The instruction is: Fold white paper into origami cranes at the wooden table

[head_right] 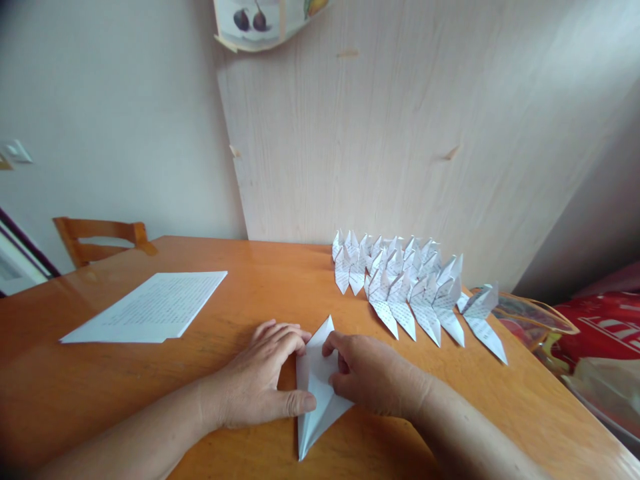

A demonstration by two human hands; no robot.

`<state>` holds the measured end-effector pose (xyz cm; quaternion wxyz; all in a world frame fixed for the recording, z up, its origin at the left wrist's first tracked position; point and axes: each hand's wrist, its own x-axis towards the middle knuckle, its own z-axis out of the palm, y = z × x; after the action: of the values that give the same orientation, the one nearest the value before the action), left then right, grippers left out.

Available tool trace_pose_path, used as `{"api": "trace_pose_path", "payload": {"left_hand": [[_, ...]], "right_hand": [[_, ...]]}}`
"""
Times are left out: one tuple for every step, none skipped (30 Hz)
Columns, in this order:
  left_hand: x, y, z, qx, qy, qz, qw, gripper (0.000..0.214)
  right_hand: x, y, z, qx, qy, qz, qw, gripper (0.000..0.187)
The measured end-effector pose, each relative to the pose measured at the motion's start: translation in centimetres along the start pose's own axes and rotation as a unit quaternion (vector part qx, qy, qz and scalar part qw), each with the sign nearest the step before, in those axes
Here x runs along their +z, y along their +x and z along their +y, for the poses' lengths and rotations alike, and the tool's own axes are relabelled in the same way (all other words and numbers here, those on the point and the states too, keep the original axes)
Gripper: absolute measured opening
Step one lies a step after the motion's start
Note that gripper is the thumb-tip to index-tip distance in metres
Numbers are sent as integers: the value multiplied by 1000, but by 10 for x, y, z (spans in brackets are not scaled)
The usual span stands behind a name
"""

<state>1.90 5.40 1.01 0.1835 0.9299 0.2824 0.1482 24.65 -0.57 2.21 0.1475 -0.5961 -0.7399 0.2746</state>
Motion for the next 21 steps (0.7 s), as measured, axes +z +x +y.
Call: {"api": "trace_pose_path", "payload": {"left_hand": [[0,0,0,-1,-3,1,1000,62],[0,0,0,-2,-7,2,1000,60],[0,0,0,-2,-10,4,1000,58],[-1,0,0,-2,-13,6,1000,55],[-1,0,1,-3,-14,8,1000,50],[-2,0,1,-4,-13,10,1000,44],[-3,0,1,-5,-11,10,1000,37],[-3,0,1,-8,-7,9,1000,30],[-4,0,0,-11,-3,6,1000,24],[-5,0,-1,-15,2,2,1000,22],[-6,-1,-2,-19,6,-1,1000,24],[-7,-1,-3,-22,10,-4,1000,27],[-8,-2,-5,-24,13,-6,1000,30],[-8,-2,-6,-24,16,-6,1000,32],[-9,-3,-6,-22,19,-4,1000,33],[-10,-3,-7,-18,19,-3,1000,34],[-11,-4,-6,-11,18,-2,1000,35],[-11,-4,-6,-3,15,-3,1000,36],[-12,-4,-5,7,10,-7,1000,36],[-13,-4,-4,19,3,-12,1000,38],[-14,-4,-3,32,-4,-18,999,40]], "right_hand": [[0,-1,-2,1,-2,0,1000,38],[0,-1,-3,2,-3,-1,1000,40],[0,-2,-4,3,-4,-2,1000,41],[0,-2,-4,3,-4,-3,1000,42],[0,-2,-4,1,-5,-3,1000,44],[0,-1,-3,-3,-5,-4,1000,45],[1,-1,-2,-7,-7,-3,1000,47],[1,-1,-1,-11,-8,-1,1000,49],[1,-1,-1,-14,-9,0,1000,50],[2,-1,0,-16,-10,-1,1000,50],[2,-1,1,-17,-11,-3,1000,49],[1,-1,1,-19,-12,-6,1000,49],[1,-1,1,-22,-13,-8,1000,49],[1,-1,1,-24,-13,-9,1000,50],[1,-2,1,-25,-12,-9,1000,51],[1,-2,2,-26,-10,-8,1000,52],[1,-2,2,-28,-7,-8,1000,53],[2,-2,2,-31,-4,-8,999,52],[2,-2,2,-37,-1,-9,999,50],[2,-3,2,-43,1,-10,999,49],[1,-3,1,-51,1,-11,999,48]]}}
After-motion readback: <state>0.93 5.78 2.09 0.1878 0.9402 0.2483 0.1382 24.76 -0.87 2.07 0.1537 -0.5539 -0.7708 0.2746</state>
